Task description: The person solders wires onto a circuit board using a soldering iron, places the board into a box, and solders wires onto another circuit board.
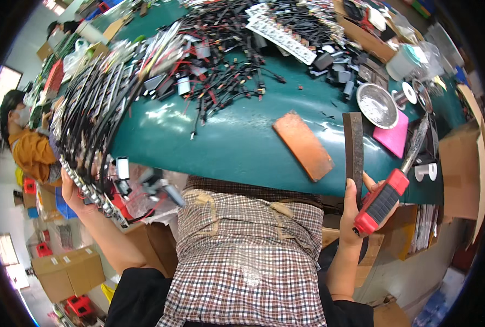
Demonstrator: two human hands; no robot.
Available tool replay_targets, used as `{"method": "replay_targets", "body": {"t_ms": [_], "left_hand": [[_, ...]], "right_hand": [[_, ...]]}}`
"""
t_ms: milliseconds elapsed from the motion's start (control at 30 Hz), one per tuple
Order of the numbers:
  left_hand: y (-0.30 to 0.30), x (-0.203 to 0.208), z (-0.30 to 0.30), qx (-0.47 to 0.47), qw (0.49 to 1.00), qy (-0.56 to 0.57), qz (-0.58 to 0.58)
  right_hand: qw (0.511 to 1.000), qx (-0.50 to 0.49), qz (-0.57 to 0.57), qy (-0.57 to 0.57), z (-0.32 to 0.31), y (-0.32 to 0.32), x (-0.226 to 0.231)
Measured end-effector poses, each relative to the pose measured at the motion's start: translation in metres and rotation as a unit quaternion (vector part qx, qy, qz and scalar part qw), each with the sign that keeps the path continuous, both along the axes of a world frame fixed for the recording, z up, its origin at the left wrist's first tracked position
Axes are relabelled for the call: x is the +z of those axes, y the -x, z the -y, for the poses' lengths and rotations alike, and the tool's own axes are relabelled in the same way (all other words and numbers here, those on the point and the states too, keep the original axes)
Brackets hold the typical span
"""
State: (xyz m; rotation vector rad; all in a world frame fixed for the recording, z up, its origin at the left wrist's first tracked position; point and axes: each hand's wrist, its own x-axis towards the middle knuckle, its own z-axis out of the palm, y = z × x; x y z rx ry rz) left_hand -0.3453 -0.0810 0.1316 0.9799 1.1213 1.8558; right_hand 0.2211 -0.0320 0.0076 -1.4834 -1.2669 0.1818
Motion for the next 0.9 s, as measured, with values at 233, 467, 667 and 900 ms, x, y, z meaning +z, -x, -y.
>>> {"method": "replay_targets", "body": {"t_ms": [233, 467, 667, 900], "left_hand": [[0.103, -0.006, 0.153, 0.045, 0.974, 0.199, -0.101], [0.116, -0.074, 0.344, 0.149, 0.890, 0.429, 0.028], [0.095, -0.151, 0.440, 0.179, 0.736, 0.633, 0.158], [0.059, -0.274, 0.459, 0.150, 0.680, 0.698, 0.168]], "right_hand": [[0.989, -0.001, 0.146, 0.005, -0.033, 0.006, -0.008], [0.996, 0.089, 0.014, -0.011, -0.055, 0.021, -0.012], [0.996, 0.084, 0.019, -0.018, -0.066, 0.001, -0.015], [0.996, 0.040, 0.076, 0.036, -0.057, 0.007, -0.003]]}}
